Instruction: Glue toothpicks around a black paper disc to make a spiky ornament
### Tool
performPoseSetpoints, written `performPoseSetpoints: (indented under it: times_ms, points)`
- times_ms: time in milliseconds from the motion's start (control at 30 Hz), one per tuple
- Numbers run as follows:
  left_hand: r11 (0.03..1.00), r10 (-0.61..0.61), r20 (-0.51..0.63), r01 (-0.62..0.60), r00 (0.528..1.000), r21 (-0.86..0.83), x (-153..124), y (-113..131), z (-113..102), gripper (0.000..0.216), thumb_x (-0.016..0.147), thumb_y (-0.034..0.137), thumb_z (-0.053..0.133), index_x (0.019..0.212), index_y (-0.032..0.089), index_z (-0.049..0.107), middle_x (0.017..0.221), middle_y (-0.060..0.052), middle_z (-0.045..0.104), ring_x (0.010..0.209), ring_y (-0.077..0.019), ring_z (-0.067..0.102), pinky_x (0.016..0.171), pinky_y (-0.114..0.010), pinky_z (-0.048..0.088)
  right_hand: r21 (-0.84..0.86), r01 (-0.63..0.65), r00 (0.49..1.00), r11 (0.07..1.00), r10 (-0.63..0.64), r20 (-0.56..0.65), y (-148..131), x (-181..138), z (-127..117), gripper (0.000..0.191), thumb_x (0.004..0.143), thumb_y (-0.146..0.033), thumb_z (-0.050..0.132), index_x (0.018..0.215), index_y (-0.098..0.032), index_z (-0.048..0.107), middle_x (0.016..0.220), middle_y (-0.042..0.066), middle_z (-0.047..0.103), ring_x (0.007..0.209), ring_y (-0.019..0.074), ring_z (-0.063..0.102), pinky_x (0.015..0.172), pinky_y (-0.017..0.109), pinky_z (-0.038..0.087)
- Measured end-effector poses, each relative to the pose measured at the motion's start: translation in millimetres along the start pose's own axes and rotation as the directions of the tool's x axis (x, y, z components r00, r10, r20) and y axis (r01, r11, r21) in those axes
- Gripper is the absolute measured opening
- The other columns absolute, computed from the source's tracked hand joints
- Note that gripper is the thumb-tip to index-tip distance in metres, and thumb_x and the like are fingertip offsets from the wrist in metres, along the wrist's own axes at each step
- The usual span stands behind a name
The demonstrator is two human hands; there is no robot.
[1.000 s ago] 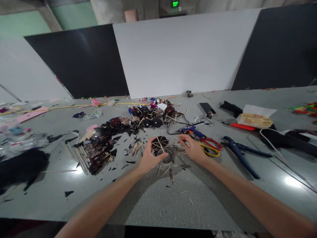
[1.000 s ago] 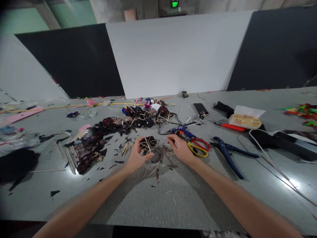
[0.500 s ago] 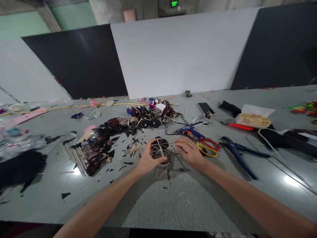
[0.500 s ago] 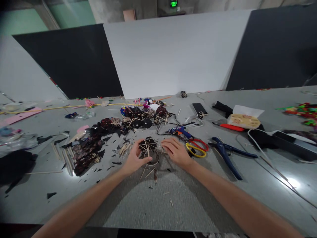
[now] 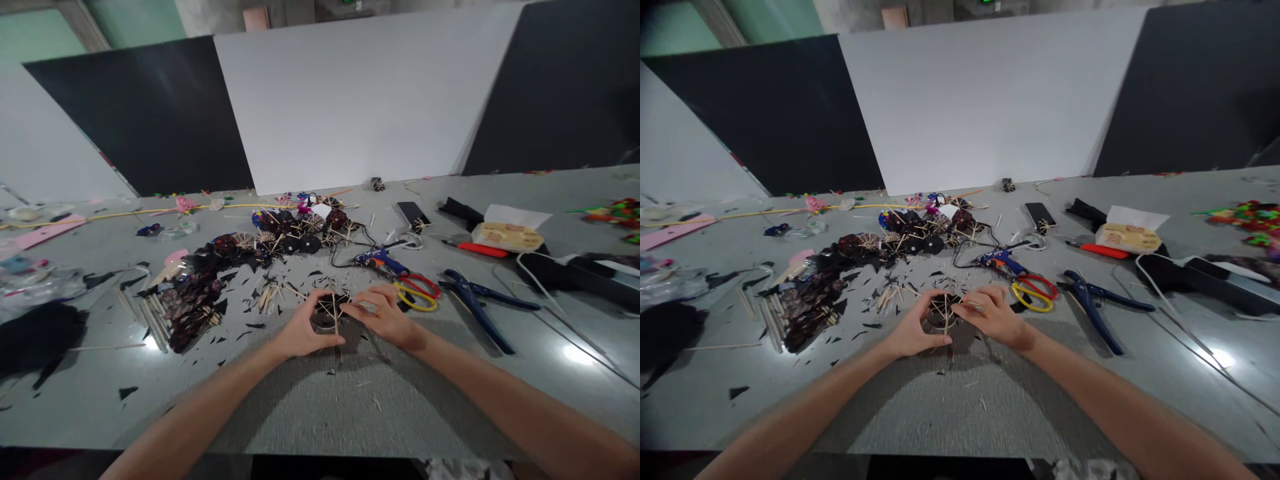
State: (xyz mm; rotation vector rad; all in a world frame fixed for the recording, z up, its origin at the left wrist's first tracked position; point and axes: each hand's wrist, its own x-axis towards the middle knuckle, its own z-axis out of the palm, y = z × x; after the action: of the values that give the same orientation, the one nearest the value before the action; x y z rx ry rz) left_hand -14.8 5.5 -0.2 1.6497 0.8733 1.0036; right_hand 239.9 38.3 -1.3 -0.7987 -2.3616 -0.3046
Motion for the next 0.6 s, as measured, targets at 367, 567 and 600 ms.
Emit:
performPoseSetpoints:
  times_ms: [367,567,600]
  points:
    - [0.999,0.011,0.034,-0.012,0.999,0.046,-0.9,-3.6,-0.3,0.083,0.07,0.039,0.093,0.139,0.027,0.049,0.138,-0.012,0.058,0.13,-0.0327,0.057,0.114,-0.048,0.045,0.054,0.047,0.997,0.997,-0.05,0.053,4.3,-5.3,7.2,0.043,0.101,-0.015,0.06,0.128,-0.048,0.068,0.105,0.001,0.071,0.107,0.0225,0.061,0.097,0.042,0.051]
    - [0.999,0.009,0.05,-0.011,0.999,0.046,-2.0,-5.0,-1.2,0.083,0.071,0.039,0.092,0.14,0.027,0.049,0.138,-0.012,0.059,0.13,-0.0334,0.057,0.114,-0.049,0.045,0.118,0.034,0.994,0.992,-0.046,0.102,5.2,-5.7,6.5,0.044,0.103,-0.016,0.057,0.131,-0.048,0.065,0.106,0.0,0.071,0.107,0.0226,0.062,0.098,0.043,0.049]
    - [0.999,0.006,0.054,-0.009,0.999,0.045,-2.0,-4.8,-1.2,0.083,0.071,0.039,0.092,0.14,0.027,0.049,0.138,-0.012,0.059,0.13,-0.0335,0.057,0.114,-0.049,0.045,0.129,0.047,0.994,0.991,-0.06,0.093,5.1,-5.3,5.7,0.045,0.103,-0.015,0.056,0.132,-0.049,0.064,0.107,0.0,0.071,0.106,0.0225,0.062,0.097,0.043,0.049]
